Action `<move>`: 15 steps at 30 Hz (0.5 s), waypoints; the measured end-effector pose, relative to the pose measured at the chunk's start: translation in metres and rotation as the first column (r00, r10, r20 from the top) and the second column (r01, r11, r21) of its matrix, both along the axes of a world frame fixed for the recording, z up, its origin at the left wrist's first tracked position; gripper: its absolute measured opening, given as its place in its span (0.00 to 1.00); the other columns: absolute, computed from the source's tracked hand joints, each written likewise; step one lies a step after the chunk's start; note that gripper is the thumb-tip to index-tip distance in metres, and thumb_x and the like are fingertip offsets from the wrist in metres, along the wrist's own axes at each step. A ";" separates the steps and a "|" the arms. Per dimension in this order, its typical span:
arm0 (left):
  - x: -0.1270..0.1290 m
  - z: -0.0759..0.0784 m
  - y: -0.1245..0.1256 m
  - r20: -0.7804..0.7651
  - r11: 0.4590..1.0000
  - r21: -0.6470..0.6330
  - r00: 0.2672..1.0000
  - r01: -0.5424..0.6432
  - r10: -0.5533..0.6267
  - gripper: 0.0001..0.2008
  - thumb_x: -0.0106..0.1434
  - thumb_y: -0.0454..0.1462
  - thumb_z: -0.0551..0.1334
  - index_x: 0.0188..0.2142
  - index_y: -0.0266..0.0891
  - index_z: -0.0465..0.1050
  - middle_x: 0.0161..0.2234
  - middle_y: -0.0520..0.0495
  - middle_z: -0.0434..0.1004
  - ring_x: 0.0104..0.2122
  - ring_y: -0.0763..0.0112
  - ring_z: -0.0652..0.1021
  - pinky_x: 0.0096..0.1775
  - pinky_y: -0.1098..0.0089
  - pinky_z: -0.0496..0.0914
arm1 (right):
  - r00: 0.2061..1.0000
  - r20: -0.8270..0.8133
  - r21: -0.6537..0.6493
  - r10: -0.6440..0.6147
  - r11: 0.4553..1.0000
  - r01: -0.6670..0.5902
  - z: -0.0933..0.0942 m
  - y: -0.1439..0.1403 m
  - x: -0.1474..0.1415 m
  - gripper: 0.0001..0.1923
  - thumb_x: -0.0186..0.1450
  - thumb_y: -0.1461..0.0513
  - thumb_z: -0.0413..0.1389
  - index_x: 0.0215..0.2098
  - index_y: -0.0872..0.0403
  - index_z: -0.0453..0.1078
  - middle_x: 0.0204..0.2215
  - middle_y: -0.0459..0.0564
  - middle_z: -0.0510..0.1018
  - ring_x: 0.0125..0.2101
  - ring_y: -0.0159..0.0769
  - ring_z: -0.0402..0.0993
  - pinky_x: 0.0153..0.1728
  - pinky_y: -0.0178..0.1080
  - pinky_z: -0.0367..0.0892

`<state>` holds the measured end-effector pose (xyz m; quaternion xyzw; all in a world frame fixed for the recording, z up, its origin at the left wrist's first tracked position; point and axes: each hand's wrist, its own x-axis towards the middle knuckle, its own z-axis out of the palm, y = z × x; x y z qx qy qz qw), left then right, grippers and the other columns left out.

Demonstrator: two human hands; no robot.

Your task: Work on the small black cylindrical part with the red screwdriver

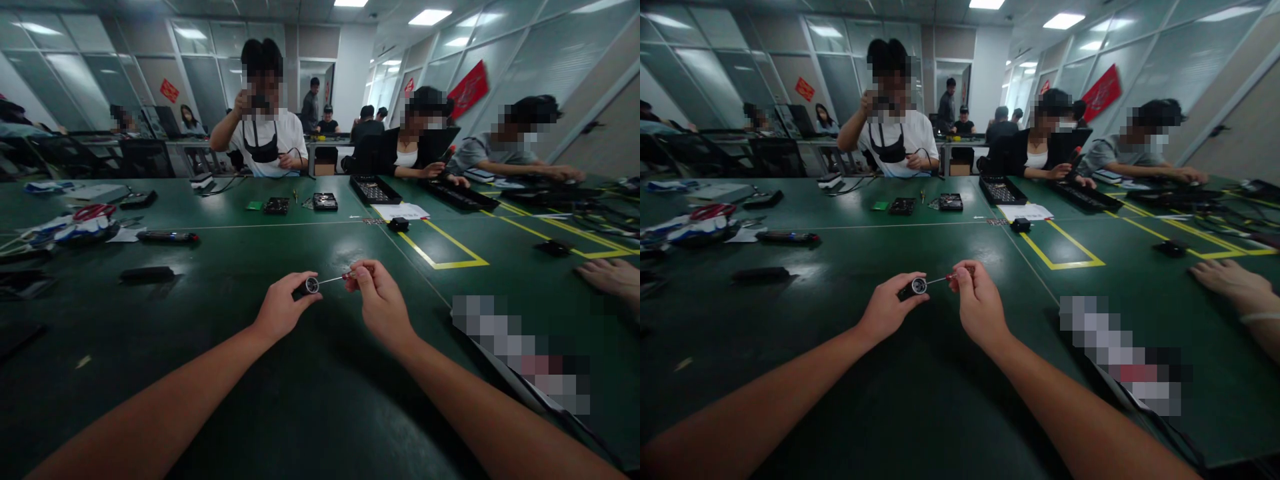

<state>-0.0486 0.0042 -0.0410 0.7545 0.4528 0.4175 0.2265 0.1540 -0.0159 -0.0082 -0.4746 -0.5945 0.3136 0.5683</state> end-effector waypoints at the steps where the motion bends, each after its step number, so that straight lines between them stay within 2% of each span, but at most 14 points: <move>1: 0.000 0.000 0.000 0.005 1.000 0.002 1.000 0.002 -0.002 0.18 0.63 0.37 0.70 0.54 0.43 0.77 0.50 0.46 0.81 0.50 0.62 0.79 0.54 0.60 0.72 | 1.000 -0.009 0.001 0.011 1.000 -0.011 0.001 -0.001 0.000 0.13 0.72 0.50 0.51 0.41 0.51 0.69 0.28 0.45 0.75 0.29 0.36 0.73 0.34 0.41 0.69; 5: 0.000 -0.003 0.000 -0.003 0.999 -0.002 0.999 0.046 -0.046 0.18 0.64 0.36 0.70 0.54 0.44 0.77 0.52 0.46 0.80 0.53 0.61 0.78 0.57 0.58 0.70 | 0.998 -0.029 -0.021 0.046 0.999 -0.047 0.005 -0.005 0.001 0.19 0.73 0.46 0.50 0.38 0.50 0.72 0.19 0.41 0.68 0.22 0.34 0.66 0.25 0.38 0.63; 8: 0.000 -0.004 0.001 -0.058 0.998 -0.012 0.997 0.058 -0.059 0.19 0.64 0.36 0.70 0.54 0.45 0.76 0.53 0.46 0.80 0.55 0.59 0.77 0.59 0.54 0.68 | 0.999 0.052 -0.025 -0.003 1.000 0.005 0.006 -0.007 0.001 0.23 0.72 0.46 0.51 0.31 0.51 0.74 0.21 0.45 0.73 0.23 0.35 0.69 0.26 0.39 0.63; 10: 0.000 -0.005 0.001 -0.076 0.998 -0.020 0.996 0.051 -0.052 0.19 0.64 0.36 0.70 0.55 0.45 0.76 0.53 0.46 0.80 0.54 0.58 0.77 0.58 0.54 0.68 | 0.996 0.086 -0.007 -0.021 1.000 0.022 0.004 -0.007 0.002 0.18 0.72 0.48 0.53 0.35 0.51 0.75 0.26 0.47 0.78 0.26 0.37 0.73 0.28 0.39 0.66; 12: 0.000 -0.005 0.002 -0.058 0.998 -0.030 0.997 0.051 -0.053 0.19 0.65 0.36 0.69 0.55 0.46 0.76 0.52 0.46 0.80 0.53 0.59 0.78 0.56 0.55 0.69 | 0.997 0.079 0.022 -0.014 1.000 0.012 0.001 -0.006 0.002 0.14 0.71 0.51 0.54 0.44 0.51 0.74 0.32 0.49 0.81 0.31 0.39 0.77 0.33 0.41 0.69; 15: 0.000 -0.004 0.002 -0.025 0.998 -0.046 0.998 0.049 -0.050 0.18 0.65 0.36 0.68 0.55 0.46 0.76 0.50 0.47 0.80 0.51 0.61 0.78 0.54 0.59 0.71 | 0.996 0.084 0.044 0.013 0.999 -0.017 -0.002 -0.004 0.003 0.13 0.72 0.53 0.54 0.49 0.50 0.72 0.38 0.51 0.81 0.38 0.41 0.78 0.40 0.43 0.71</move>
